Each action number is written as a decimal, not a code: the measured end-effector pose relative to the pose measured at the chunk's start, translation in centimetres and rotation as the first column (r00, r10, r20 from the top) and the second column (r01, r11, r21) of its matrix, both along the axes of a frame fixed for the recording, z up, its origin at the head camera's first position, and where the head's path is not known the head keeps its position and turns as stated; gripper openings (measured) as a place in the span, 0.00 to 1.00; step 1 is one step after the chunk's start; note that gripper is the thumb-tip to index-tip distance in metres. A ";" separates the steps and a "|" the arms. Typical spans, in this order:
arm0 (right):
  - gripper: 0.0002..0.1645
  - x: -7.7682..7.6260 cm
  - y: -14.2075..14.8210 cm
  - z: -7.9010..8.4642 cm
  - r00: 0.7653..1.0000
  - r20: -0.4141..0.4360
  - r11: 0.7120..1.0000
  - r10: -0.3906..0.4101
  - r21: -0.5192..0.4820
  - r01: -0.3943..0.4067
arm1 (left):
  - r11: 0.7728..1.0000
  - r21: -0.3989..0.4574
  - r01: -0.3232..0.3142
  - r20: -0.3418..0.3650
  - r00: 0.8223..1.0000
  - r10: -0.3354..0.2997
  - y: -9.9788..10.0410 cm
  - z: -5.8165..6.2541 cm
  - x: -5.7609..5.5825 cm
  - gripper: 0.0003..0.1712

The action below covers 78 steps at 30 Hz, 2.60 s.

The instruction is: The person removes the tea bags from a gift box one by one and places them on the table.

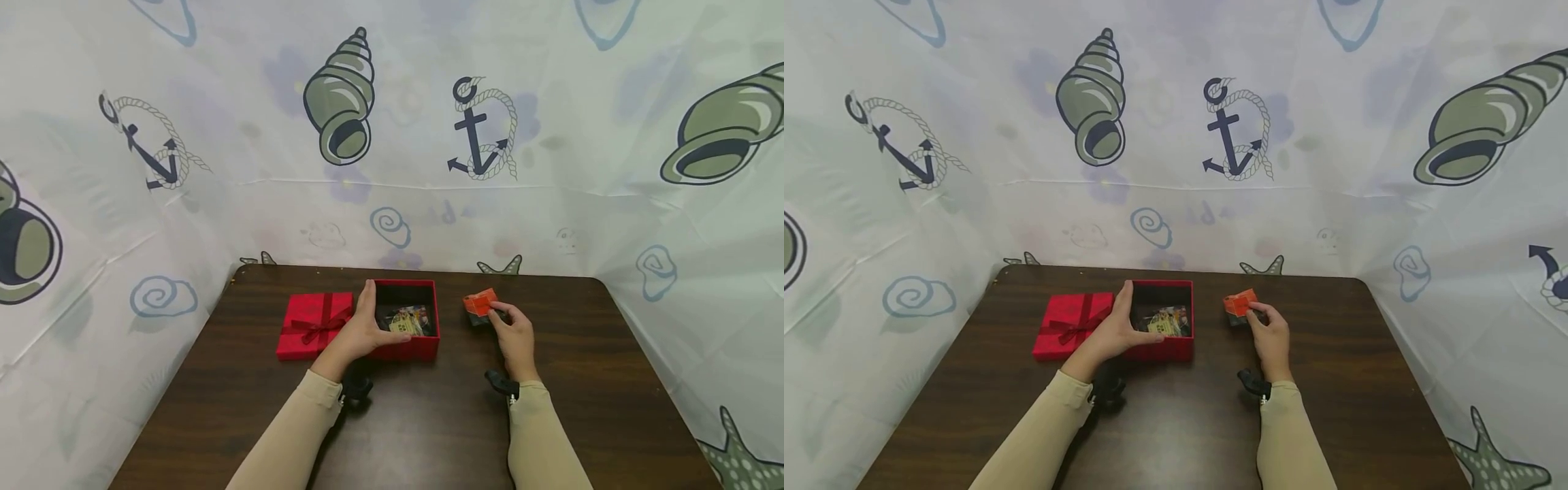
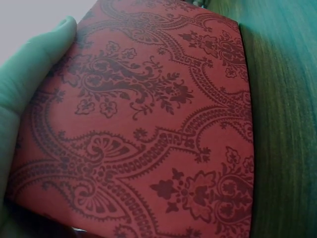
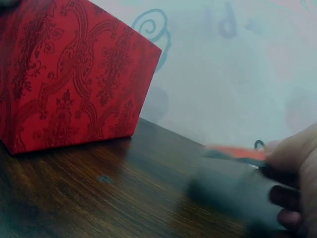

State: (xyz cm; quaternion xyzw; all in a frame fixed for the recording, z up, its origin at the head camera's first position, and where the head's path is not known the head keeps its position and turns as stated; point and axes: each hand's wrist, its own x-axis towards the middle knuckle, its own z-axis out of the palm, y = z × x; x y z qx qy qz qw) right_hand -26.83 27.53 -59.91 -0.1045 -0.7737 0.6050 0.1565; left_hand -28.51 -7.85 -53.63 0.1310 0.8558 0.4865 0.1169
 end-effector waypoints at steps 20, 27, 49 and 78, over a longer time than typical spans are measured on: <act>0.34 -0.7 -0.9 0.3 0.957 0.201 0.768 0.210 0.572 -0.288 | 1.000 0.008 0.006 0.003 1.000 -0.006 -0.1 0.2 -0.2 0.87; 0.34 -0.4 -0.9 0.1 0.948 0.199 0.735 0.247 0.599 -0.317 | 1.000 0.004 0.010 -0.002 1.000 -0.010 -0.1 0.3 0.0 0.86; 0.24 -0.8 -0.5 0.3 0.971 0.042 0.892 0.235 0.388 -0.233 | 1.000 0.007 0.009 -0.007 1.000 -0.009 -0.1 0.0 -0.5 0.87; 0.18 0.8 -4.6 2.7 0.930 -0.302 0.950 0.208 -0.163 -0.265 | 1.000 0.021 0.002 -0.006 1.000 -0.002 -0.2 0.0 -0.1 0.87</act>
